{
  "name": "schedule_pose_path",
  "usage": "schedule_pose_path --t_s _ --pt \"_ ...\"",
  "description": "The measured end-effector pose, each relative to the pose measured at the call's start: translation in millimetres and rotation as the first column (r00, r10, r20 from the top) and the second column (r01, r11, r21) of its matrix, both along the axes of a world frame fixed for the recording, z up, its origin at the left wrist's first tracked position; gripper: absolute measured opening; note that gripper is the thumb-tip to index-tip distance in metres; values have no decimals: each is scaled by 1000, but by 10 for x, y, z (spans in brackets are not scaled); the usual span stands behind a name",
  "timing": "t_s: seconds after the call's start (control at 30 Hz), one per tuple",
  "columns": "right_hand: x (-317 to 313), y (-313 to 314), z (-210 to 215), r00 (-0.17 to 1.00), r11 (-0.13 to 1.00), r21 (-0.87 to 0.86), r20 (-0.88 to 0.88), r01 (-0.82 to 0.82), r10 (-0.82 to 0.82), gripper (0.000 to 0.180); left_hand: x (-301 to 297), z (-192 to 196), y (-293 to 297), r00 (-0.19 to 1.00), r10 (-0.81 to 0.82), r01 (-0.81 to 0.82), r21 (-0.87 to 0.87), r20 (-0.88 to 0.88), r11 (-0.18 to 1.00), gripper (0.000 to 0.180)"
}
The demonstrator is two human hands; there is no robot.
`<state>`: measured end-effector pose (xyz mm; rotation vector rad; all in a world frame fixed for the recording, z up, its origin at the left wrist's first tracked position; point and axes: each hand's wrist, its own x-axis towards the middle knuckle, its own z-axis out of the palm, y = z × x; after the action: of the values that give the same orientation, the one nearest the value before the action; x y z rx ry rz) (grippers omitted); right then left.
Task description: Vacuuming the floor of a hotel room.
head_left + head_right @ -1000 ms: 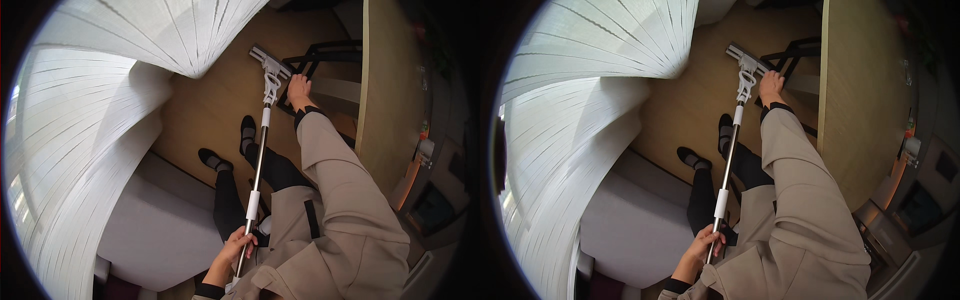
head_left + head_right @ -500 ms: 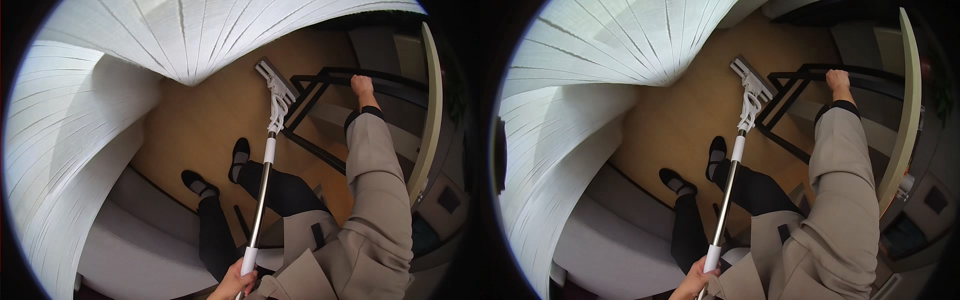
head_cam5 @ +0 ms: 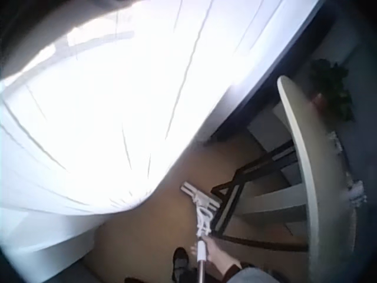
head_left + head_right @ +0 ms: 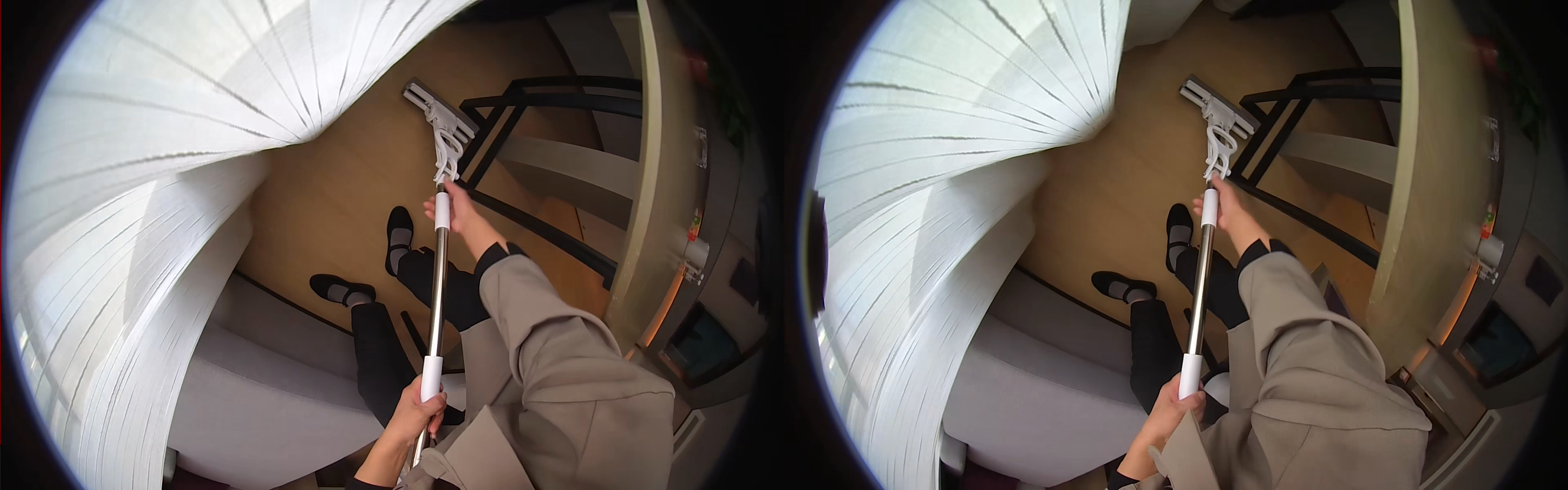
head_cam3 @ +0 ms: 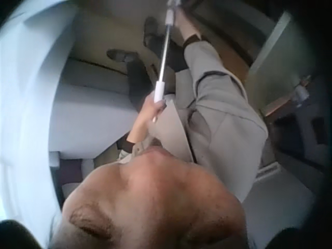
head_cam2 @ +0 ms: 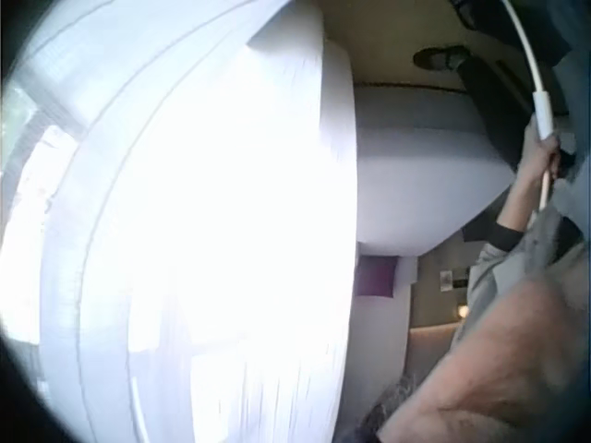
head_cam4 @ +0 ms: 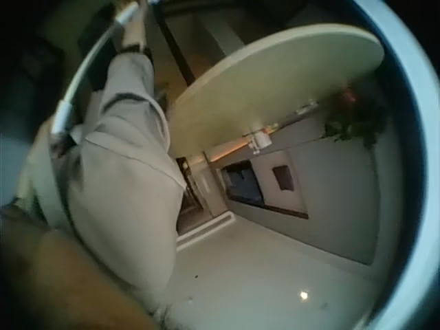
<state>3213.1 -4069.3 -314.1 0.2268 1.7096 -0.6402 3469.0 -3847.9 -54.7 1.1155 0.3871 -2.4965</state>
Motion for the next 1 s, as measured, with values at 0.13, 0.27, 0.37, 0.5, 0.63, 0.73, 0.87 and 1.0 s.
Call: schedule_pose_path --t_s 0.13,0.27,0.37,0.5,0.63,0.73,0.87,1.0 --pt "281 505 150 995 994 -72 -50 -88 84 17 -22 -54 -23 992 -60 74 125 -111 989 17" --pt "242 453 9 948 968 -61 -226 -244 225 15 -159 -368 63 997 -32 33 20 -70 999 15" --pt "264 387 -40 903 938 98 -253 -333 347 13 -226 -306 14 992 -125 125 2 30 992 14" --pt "326 287 228 969 974 28 -104 -223 225 13 -143 297 -244 940 -277 277 32 199 960 13" --pt "394 194 476 975 983 32 -129 -179 182 14 -180 516 -508 915 -338 343 17 221 939 13" --pt "407 215 447 980 989 -9 -132 -150 148 14 -174 411 -503 910 -366 368 27 195 929 13" --pt "360 262 190 982 988 30 -108 -155 157 13 -125 115 -293 916 -328 336 5 229 942 14" --pt "518 415 50 962 975 53 -161 -215 221 8 -9 21 -136 910 -338 351 -10 239 936 11"
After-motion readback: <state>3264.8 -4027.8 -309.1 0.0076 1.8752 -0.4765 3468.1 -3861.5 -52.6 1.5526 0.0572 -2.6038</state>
